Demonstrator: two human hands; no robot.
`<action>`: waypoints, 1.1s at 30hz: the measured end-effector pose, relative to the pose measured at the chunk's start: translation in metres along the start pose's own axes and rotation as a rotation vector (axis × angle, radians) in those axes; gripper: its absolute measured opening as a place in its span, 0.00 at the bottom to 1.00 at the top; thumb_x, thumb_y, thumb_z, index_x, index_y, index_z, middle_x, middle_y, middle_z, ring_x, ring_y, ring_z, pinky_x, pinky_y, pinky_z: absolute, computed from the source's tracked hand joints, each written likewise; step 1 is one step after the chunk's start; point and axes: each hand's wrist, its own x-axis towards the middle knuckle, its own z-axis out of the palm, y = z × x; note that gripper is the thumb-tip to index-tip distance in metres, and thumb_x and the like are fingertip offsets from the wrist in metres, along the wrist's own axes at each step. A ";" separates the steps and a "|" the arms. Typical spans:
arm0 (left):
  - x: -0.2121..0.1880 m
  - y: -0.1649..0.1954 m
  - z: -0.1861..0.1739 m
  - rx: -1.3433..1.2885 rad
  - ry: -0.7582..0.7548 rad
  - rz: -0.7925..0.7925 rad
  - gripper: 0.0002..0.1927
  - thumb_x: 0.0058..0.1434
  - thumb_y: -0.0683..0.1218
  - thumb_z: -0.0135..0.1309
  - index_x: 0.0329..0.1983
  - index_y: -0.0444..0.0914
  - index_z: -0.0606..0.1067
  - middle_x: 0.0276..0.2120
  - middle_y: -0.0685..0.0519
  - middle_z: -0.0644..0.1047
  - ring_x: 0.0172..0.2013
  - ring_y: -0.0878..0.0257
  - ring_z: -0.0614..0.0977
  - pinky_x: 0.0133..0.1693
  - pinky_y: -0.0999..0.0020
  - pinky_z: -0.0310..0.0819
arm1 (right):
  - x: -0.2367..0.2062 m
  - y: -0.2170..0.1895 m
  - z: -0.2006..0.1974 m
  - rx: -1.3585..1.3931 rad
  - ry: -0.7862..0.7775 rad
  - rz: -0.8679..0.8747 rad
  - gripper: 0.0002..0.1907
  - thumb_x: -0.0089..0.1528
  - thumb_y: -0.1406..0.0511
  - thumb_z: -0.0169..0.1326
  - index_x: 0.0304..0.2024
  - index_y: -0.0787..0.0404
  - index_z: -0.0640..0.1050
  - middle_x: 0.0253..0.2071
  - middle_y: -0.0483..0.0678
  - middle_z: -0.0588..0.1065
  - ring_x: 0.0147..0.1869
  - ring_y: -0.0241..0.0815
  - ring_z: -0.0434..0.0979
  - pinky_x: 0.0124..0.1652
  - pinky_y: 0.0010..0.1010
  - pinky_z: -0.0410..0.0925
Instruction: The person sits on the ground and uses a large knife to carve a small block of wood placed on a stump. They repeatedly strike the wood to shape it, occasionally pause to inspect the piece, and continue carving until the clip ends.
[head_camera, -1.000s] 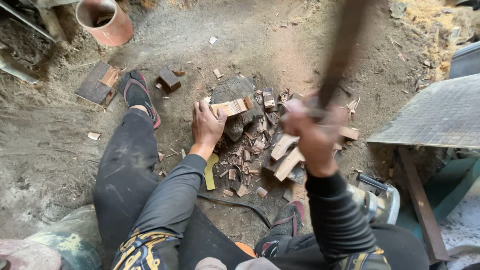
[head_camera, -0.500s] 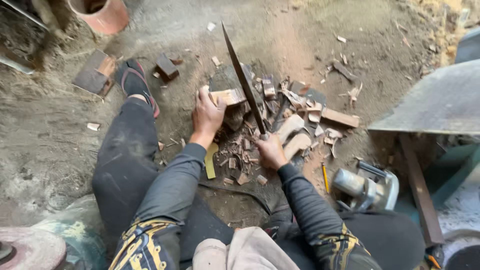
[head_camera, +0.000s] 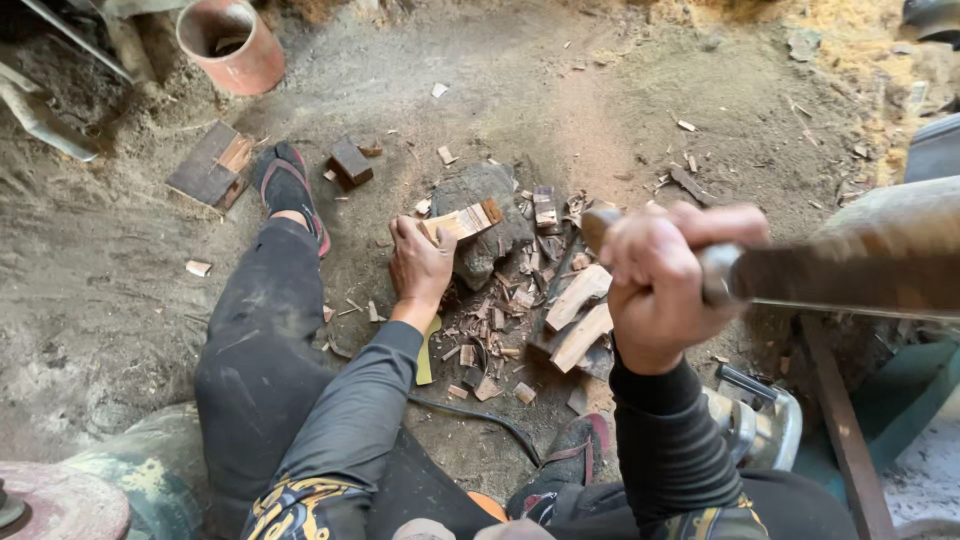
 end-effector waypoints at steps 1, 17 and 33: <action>0.001 -0.001 0.001 0.009 -0.015 -0.013 0.20 0.66 0.55 0.51 0.43 0.35 0.62 0.41 0.41 0.69 0.34 0.46 0.80 0.33 0.50 0.77 | -0.014 0.015 0.000 -0.023 0.080 0.002 0.06 0.62 0.72 0.48 0.31 0.58 0.72 0.22 0.43 0.71 0.23 0.34 0.69 0.25 0.30 0.65; -0.083 -0.013 0.010 0.077 0.104 0.573 0.30 0.57 0.53 0.60 0.52 0.35 0.59 0.50 0.39 0.64 0.51 0.42 0.71 0.49 0.51 0.78 | -0.240 0.088 -0.029 0.221 0.104 1.535 0.07 0.59 0.72 0.54 0.28 0.60 0.69 0.19 0.42 0.64 0.18 0.34 0.61 0.21 0.29 0.58; -0.011 0.010 -0.003 0.001 -0.115 -0.071 0.33 0.64 0.56 0.51 0.57 0.27 0.56 0.44 0.39 0.67 0.27 0.50 0.80 0.25 0.57 0.79 | -0.119 0.050 0.026 -0.733 -0.277 0.986 0.05 0.57 0.69 0.59 0.30 0.59 0.74 0.20 0.40 0.72 0.22 0.30 0.70 0.23 0.27 0.64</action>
